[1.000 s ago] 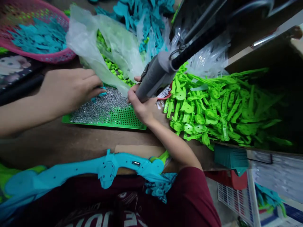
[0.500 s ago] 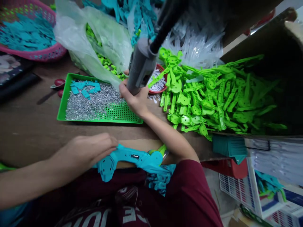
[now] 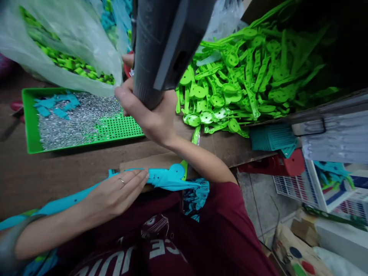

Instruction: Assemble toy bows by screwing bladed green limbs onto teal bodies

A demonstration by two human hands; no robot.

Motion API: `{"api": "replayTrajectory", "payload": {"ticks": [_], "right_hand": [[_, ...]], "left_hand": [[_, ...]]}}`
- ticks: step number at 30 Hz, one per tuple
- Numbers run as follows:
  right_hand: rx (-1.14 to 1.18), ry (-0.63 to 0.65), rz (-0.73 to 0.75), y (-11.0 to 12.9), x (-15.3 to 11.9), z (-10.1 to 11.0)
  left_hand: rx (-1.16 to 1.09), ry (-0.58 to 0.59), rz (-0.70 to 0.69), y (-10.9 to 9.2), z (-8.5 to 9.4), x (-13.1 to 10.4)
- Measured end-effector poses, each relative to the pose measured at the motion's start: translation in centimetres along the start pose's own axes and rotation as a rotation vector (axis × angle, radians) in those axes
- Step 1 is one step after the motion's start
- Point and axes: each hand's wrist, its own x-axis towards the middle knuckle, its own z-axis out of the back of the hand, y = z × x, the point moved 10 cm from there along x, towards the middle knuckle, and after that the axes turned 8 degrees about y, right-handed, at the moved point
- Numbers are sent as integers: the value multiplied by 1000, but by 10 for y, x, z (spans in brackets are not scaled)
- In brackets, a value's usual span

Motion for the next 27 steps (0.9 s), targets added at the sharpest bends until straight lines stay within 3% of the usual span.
{"api": "replayTrajectory", "payload": {"ticks": [2,6,12,16,20,24,27], "right_hand": [[78,-58,58,-3,0,3],[15,25,-58,-22,4,-9],[-24,46,-133,-29,1,-11],[8,44,-107,-31,-2,-14],[17,33,-95,-35,0,-16],[102,-6,-62,-14,-3,-8],[188,10,-85,15,-26,0]], "left_hand": [[-32,-16,43,5,2,1],[-58,-47,73,7,5,0],[-76,156,124,3,-13,-5],[-132,126,236,4,-14,-7],[-119,99,311,-10,-16,-8],[-12,23,421,-21,-11,-11],[59,-49,472,-26,-8,-11]]}}
